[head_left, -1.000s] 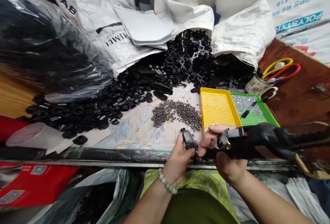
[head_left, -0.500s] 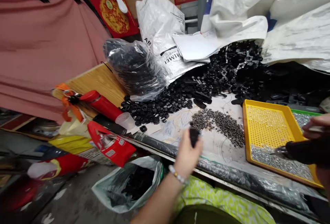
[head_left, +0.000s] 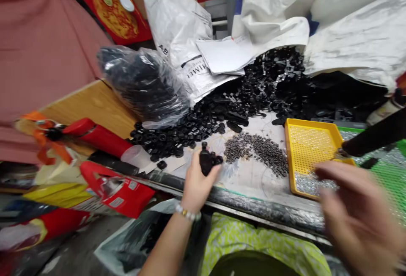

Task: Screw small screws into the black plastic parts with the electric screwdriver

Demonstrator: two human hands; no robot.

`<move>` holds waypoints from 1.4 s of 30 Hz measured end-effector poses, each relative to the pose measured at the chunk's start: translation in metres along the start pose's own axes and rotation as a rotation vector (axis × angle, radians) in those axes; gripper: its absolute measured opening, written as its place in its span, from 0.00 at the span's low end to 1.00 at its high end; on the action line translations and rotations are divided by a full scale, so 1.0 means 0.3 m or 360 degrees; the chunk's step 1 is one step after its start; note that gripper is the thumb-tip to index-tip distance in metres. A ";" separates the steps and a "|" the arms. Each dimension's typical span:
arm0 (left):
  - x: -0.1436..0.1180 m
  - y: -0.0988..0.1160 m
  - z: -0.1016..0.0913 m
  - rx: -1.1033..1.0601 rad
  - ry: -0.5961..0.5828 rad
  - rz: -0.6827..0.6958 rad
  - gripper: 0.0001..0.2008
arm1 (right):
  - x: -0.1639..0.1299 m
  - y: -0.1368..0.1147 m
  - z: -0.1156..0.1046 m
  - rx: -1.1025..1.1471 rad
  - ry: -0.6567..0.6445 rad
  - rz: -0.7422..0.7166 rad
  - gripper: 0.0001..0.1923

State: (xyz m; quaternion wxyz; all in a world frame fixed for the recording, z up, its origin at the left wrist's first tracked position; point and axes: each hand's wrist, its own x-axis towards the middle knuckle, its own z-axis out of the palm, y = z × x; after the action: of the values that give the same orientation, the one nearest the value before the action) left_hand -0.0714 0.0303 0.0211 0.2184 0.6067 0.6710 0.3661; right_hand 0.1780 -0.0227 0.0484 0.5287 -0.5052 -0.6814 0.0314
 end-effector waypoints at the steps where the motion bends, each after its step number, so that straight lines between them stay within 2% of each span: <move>1: -0.040 0.036 0.029 -0.0290 -0.0139 -0.0025 0.25 | 0.004 -0.008 0.036 0.0022 -0.0198 -0.0012 0.18; 3: -0.106 0.099 0.085 -0.0763 -0.0446 -0.0189 0.24 | 0.016 -0.006 0.100 0.0175 -0.0648 -0.0035 0.16; 5: -0.147 0.144 0.128 -0.1161 -0.0666 -0.0373 0.23 | 0.024 0.012 0.130 0.0313 -0.0930 -0.0067 0.16; 9: -0.165 0.181 0.161 -0.1704 -0.0900 -0.0639 0.19 | 0.010 0.057 0.098 0.0320 -0.1024 -0.0162 0.20; 11: -0.163 0.188 0.164 -0.1849 -0.0942 -0.0699 0.19 | -0.007 0.074 0.075 0.0258 -0.0964 -0.0119 0.21; 13: -0.166 0.192 0.170 -0.1888 -0.0946 -0.0664 0.24 | -0.025 0.084 0.068 0.0202 -0.0839 -0.0037 0.21; 15: -0.173 0.193 0.181 -0.1770 -0.0948 -0.0581 0.28 | -0.037 0.086 0.075 0.0172 -0.0737 -0.0027 0.20; 18: -0.191 0.188 0.197 -0.1407 -0.0867 -0.0440 0.33 | -0.048 0.079 0.093 0.0135 -0.0773 -0.0131 0.20; 21: -0.208 0.185 0.203 -0.0948 -0.0701 -0.0324 0.34 | -0.056 0.073 0.102 0.0089 -0.0823 -0.0188 0.20; 24: -0.216 0.192 0.199 -0.0632 -0.0642 -0.0212 0.33 | -0.065 0.074 0.101 0.0064 -0.0754 -0.0222 0.21; 32: -0.219 0.193 0.186 -0.0545 -0.0666 -0.0070 0.32 | -0.060 0.069 0.100 0.0069 -0.0680 -0.0287 0.24; 35: -0.225 0.186 0.192 -0.0447 -0.0585 0.0038 0.31 | -0.063 0.060 0.104 0.0118 -0.0653 -0.0170 0.22; 38: -0.234 0.182 0.201 -0.0304 -0.0468 0.0189 0.30 | -0.068 0.046 0.113 0.0136 -0.0629 0.0097 0.18; 42: -0.240 0.171 0.201 -0.0110 -0.0419 0.0306 0.29 | -0.070 0.020 0.129 0.0265 -0.0721 0.0422 0.15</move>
State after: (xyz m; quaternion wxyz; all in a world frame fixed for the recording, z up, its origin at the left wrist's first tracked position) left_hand 0.0186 -0.0263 0.0106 0.2891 0.7029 0.5624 0.3257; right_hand 0.1514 -0.0160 0.0134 0.3938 -0.5248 -0.7052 0.2686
